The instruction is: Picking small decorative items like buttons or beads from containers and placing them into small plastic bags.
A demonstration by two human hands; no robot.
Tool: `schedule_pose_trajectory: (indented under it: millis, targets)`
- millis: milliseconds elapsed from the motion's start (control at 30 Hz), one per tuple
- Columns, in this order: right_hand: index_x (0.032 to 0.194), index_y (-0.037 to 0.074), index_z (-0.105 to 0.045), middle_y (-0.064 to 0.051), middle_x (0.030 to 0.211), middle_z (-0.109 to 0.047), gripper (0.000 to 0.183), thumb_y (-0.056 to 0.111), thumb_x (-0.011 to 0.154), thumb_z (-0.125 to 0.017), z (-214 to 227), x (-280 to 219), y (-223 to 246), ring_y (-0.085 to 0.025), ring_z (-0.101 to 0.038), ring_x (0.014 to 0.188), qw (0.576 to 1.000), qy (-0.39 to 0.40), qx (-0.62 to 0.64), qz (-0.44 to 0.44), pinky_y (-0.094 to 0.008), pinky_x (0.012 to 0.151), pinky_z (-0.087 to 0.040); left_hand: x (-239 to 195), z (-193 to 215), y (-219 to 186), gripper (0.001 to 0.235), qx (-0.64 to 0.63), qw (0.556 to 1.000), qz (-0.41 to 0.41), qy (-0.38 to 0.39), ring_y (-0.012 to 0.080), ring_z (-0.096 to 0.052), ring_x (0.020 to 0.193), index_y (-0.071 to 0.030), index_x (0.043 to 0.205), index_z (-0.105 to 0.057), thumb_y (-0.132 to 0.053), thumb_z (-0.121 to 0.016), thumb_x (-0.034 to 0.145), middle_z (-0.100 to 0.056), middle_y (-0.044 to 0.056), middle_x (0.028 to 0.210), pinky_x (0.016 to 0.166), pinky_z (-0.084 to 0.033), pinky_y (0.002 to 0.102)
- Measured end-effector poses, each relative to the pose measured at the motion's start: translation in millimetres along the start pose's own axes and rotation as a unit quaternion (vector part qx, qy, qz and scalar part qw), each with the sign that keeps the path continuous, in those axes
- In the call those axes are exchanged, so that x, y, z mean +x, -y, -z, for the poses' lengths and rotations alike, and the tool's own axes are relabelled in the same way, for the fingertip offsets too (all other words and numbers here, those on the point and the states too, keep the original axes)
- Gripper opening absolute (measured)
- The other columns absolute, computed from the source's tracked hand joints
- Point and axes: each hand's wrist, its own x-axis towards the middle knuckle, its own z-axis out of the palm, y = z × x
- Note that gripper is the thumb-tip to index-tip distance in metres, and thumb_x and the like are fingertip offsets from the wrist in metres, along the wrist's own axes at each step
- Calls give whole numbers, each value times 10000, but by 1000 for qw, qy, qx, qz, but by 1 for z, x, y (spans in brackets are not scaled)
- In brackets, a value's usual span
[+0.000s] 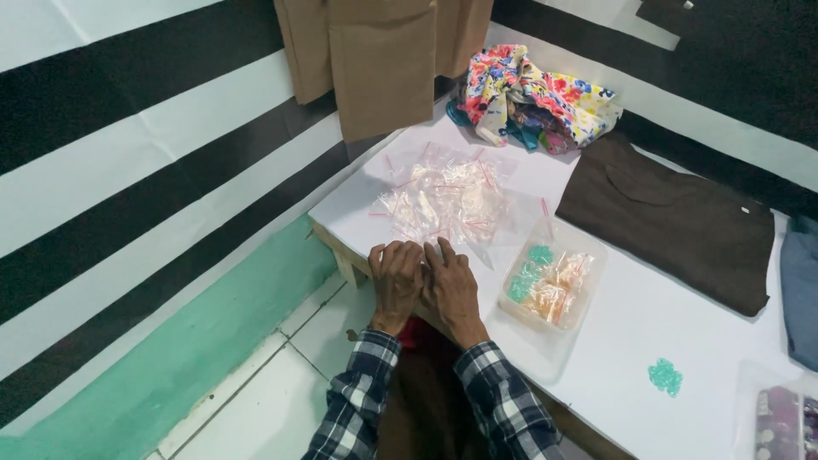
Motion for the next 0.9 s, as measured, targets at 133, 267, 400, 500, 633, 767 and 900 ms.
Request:
schedule_pose_trajectory:
  millis: [133,267,400,500,633,767,900]
  targets:
    - [1283,209,-640,-95,1313,-589,377,356,946,-557,-27,-3,-14,-270,-648,915,1000,-12,8,-11,-327,697,-557,4,6,-3,127,3,1000,5,-5,218,-675,1060,-203,1036,-687,-255,-579,993,-720,0,902,1124,-278,569]
    - [1206,154,-657,-112,1265,-615,395,360,873,-607,-27,-4,-16,-274,-656,907,1000,-10,7,4,-337,691,-556,23,-4,2,264,-29,999,35,-3,201,-725,986,-192,1141,-704,-312,-500,1022,-757,27,948,1124,-283,538]
    - [1208,146,-663,-111,1228,-645,391,308,853,-630,-39,-7,-22,-293,-655,932,1000,13,17,12,-346,680,-557,29,-53,33,255,-36,998,-44,7,241,-692,1103,-248,1116,-742,-345,-539,996,-747,1,1125,1071,-331,568]
    - [1186,199,-672,-86,1198,-658,310,320,910,-596,-25,-11,-18,-261,-656,905,999,34,-7,16,-350,658,-536,35,-68,54,258,-24,991,-84,103,302,-633,1190,-139,1148,-722,-202,-525,995,-708,36,1226,1112,-250,677]
    - [1173,190,-683,-94,1190,-677,293,352,966,-555,3,-18,-11,-273,-654,882,999,44,-6,23,-364,627,-516,41,-94,73,251,-40,991,-45,116,243,-671,1118,-209,1116,-747,-297,-546,993,-695,-47,1231,1091,-309,671]
    - [1233,111,-682,-136,1234,-674,483,498,964,-581,29,-46,-4,-289,-645,905,998,9,-27,61,-388,595,-542,35,-82,63,375,-81,978,41,185,240,-464,1415,-339,1304,-641,-332,-558,939,-618,-45,1393,1200,-175,641]
    - [1230,118,-703,-116,1228,-703,324,256,956,-598,50,-73,-8,-287,-651,905,998,-2,-1,55,-393,619,-552,34,-77,56,342,-116,985,36,124,267,-537,1348,-296,1250,-679,-326,-618,914,-672,-22,1321,1187,-220,640]
